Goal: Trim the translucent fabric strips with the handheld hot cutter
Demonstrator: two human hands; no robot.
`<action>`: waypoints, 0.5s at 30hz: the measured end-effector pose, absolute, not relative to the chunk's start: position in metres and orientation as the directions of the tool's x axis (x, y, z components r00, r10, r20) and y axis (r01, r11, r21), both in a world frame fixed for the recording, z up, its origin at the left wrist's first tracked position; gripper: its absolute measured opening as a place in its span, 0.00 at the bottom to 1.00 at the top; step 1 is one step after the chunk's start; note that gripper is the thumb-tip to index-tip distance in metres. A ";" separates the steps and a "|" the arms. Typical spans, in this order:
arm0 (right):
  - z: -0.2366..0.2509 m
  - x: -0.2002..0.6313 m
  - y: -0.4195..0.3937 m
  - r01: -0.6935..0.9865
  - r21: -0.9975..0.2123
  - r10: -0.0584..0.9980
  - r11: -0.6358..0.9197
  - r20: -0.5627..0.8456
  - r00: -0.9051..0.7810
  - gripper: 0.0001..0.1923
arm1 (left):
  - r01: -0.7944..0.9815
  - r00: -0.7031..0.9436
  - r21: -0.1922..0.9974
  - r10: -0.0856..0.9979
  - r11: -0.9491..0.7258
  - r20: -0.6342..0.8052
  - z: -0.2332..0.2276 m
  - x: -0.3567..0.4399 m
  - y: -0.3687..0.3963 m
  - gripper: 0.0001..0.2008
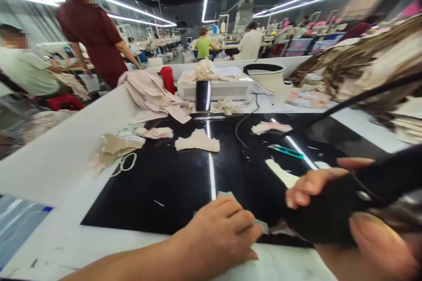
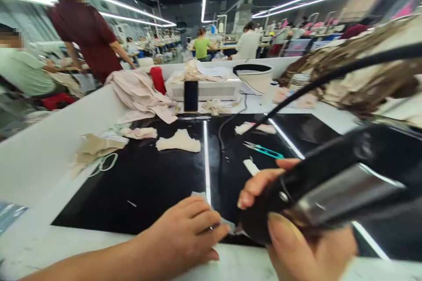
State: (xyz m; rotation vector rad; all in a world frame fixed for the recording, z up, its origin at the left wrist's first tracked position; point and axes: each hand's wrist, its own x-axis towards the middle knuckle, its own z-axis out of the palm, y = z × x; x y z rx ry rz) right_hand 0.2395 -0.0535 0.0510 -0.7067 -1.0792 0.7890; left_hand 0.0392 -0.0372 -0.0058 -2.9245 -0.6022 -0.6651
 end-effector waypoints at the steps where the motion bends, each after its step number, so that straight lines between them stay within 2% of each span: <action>1: 0.057 0.239 -0.055 -0.203 -0.820 0.832 0.535 0.472 0.291 0.23 | 0.393 0.825 0.024 0.365 -0.919 0.431 -0.003 0.037 -0.038 0.13; 4: 0.067 0.233 -0.054 -0.168 -0.800 0.792 0.576 0.496 0.355 0.23 | 0.373 0.819 0.065 0.361 -0.926 0.447 -0.002 0.034 -0.037 0.15; 8: 0.064 0.228 -0.053 -0.160 -0.790 0.787 0.592 0.525 0.323 0.21 | 0.372 0.818 0.070 0.363 -0.925 0.447 -0.002 0.033 -0.039 0.19; 15: 0.057 0.229 -0.059 -0.146 -0.817 0.814 0.558 0.505 0.288 0.20 | 0.379 0.827 0.070 0.371 -0.923 0.422 -0.001 0.031 -0.041 0.17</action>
